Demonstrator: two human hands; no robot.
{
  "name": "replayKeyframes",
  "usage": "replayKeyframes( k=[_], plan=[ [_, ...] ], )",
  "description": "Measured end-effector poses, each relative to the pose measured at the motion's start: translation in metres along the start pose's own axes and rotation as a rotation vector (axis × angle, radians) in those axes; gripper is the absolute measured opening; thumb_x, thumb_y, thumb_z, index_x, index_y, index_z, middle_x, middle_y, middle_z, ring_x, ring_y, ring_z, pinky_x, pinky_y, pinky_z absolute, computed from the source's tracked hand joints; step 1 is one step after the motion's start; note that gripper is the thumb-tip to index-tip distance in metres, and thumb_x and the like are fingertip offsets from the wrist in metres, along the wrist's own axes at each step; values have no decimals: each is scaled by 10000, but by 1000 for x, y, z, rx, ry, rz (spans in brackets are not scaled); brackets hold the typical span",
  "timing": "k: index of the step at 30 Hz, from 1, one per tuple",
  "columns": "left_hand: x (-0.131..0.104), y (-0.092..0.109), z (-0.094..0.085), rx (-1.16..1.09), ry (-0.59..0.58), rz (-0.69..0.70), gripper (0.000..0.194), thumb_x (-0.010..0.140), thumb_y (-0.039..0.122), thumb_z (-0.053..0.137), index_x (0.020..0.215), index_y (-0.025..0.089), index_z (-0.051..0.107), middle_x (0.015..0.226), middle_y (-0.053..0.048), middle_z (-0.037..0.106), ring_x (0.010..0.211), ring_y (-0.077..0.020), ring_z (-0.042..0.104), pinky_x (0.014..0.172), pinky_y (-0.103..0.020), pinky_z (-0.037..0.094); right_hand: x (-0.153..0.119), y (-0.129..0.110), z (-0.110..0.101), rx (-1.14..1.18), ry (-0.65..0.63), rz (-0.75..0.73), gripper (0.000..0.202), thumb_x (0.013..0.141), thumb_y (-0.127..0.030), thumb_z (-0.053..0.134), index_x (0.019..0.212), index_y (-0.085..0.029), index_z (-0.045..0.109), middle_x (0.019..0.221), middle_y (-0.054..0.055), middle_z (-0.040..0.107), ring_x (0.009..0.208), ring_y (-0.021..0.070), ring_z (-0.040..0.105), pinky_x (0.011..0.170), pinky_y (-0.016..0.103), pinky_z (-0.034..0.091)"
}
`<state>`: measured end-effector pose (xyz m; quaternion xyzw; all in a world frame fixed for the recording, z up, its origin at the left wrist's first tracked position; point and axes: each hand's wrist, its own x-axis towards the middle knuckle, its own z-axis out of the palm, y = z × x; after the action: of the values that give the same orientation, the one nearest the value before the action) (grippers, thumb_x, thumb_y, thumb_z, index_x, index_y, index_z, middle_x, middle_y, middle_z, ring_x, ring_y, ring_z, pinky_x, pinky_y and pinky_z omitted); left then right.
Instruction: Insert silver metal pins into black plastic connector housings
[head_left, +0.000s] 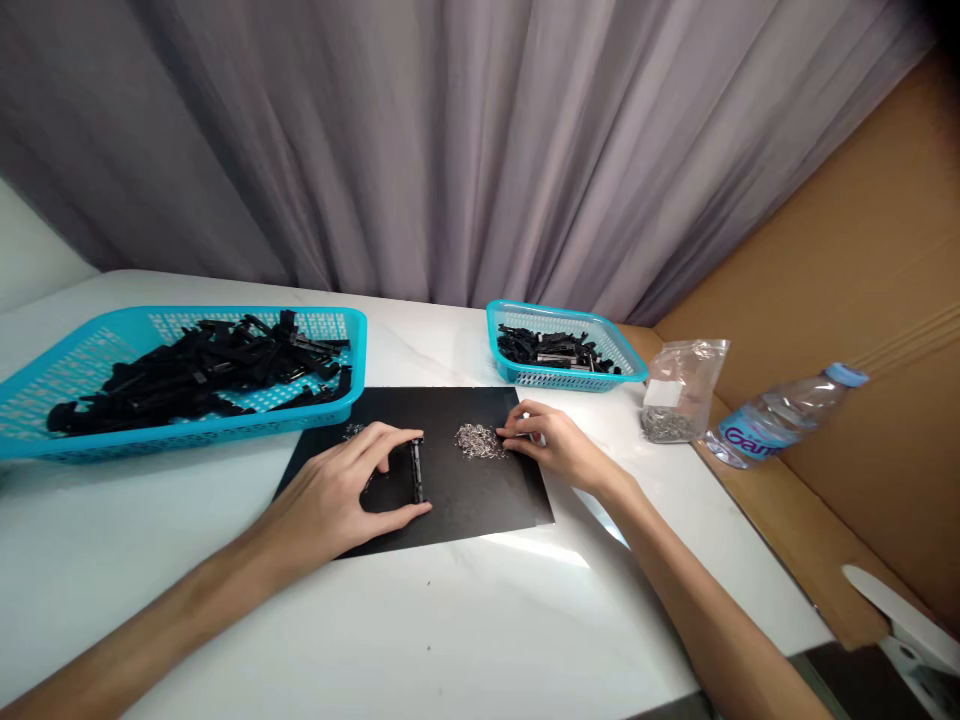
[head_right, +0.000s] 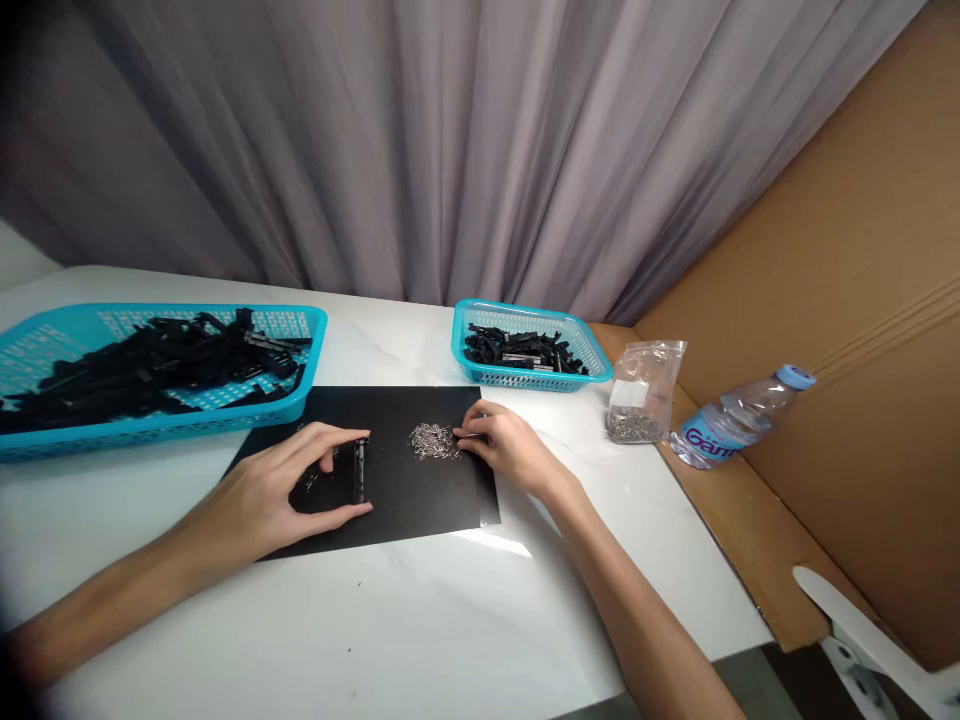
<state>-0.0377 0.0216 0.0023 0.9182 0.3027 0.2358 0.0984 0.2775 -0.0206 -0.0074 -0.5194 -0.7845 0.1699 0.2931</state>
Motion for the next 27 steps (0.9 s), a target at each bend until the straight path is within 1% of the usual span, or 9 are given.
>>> replayKeyframes(
  k=[4, 6, 9, 12, 15, 18, 21, 27],
  plan=[
    [-1, 0, -1, 8, 0, 17, 560, 893, 519, 706, 1349, 244, 533, 1029, -20, 581, 825, -185, 627, 757, -321, 525, 2, 5, 7, 51, 75, 26, 86, 973, -192, 655, 920, -209, 721, 977, 43, 681, 851, 180, 631, 738, 306, 492],
    [0, 0, -2, 10, -3, 26, 562, 897, 512, 705, 1357, 246, 523, 1037, -22, 580, 830, -185, 627, 763, -324, 524, 2, 7, 11, 45, 111, 37, 89, 990, -187, 621, 937, -212, 687, 956, 36, 675, 858, 185, 622, 739, 310, 481],
    [1, 0, -2, 11, 6, 38, 565, 897, 503, 710, 1365, 250, 518, 1036, -21, 581, 836, -188, 629, 771, -328, 523, 2, 7, 14, 47, 129, 41, 97, 1013, -180, 572, 975, -214, 655, 951, 34, 673, 843, 183, 617, 739, 312, 476],
    [1, 0, -1, 12, 13, 47, 562, 898, 499, 710, 1366, 252, 519, 1041, -25, 586, 841, -193, 630, 780, -334, 523, 2, 4, 12, 62, 124, 34, 92, 1006, -179, 588, 978, -216, 668, 947, 31, 694, 857, 183, 628, 752, 311, 486],
    [0, 1, 0, 7, 11, 57, 559, 899, 505, 706, 1361, 251, 522, 1046, -29, 591, 846, -195, 629, 791, -339, 525, 2, 1, 6, 91, 100, 2, 123, 989, -167, 617, 977, -221, 727, 957, 39, 709, 891, 185, 638, 787, 319, 498],
    [-1, 2, 0, 1, 0, 61, 558, 899, 505, 705, 1360, 249, 523, 1043, -28, 592, 842, -193, 628, 792, -340, 529, 2, -1, -1, 139, 91, -24, 173, 983, -150, 616, 1014, -224, 770, 958, 52, 703, 887, 181, 643, 758, 311, 499],
    [-2, 3, 0, -7, -3, 59, 562, 898, 498, 710, 1363, 248, 518, 1034, -27, 590, 839, -195, 624, 791, -345, 531, 1, -1, -5, 150, 89, 2, 146, 963, -167, 659, 1028, -230, 773, 961, 43, 722, 865, 175, 647, 732, 301, 485],
    [-2, 4, 0, -27, -9, 58, 545, 891, 480, 720, 1343, 235, 538, 1037, -31, 601, 838, -197, 626, 786, -351, 536, -1, -2, -2, 111, 66, 55, 92, 964, -235, 674, 929, -215, 757, 915, 32, 715, 778, 161, 611, 685, 294, 450]
  ],
)
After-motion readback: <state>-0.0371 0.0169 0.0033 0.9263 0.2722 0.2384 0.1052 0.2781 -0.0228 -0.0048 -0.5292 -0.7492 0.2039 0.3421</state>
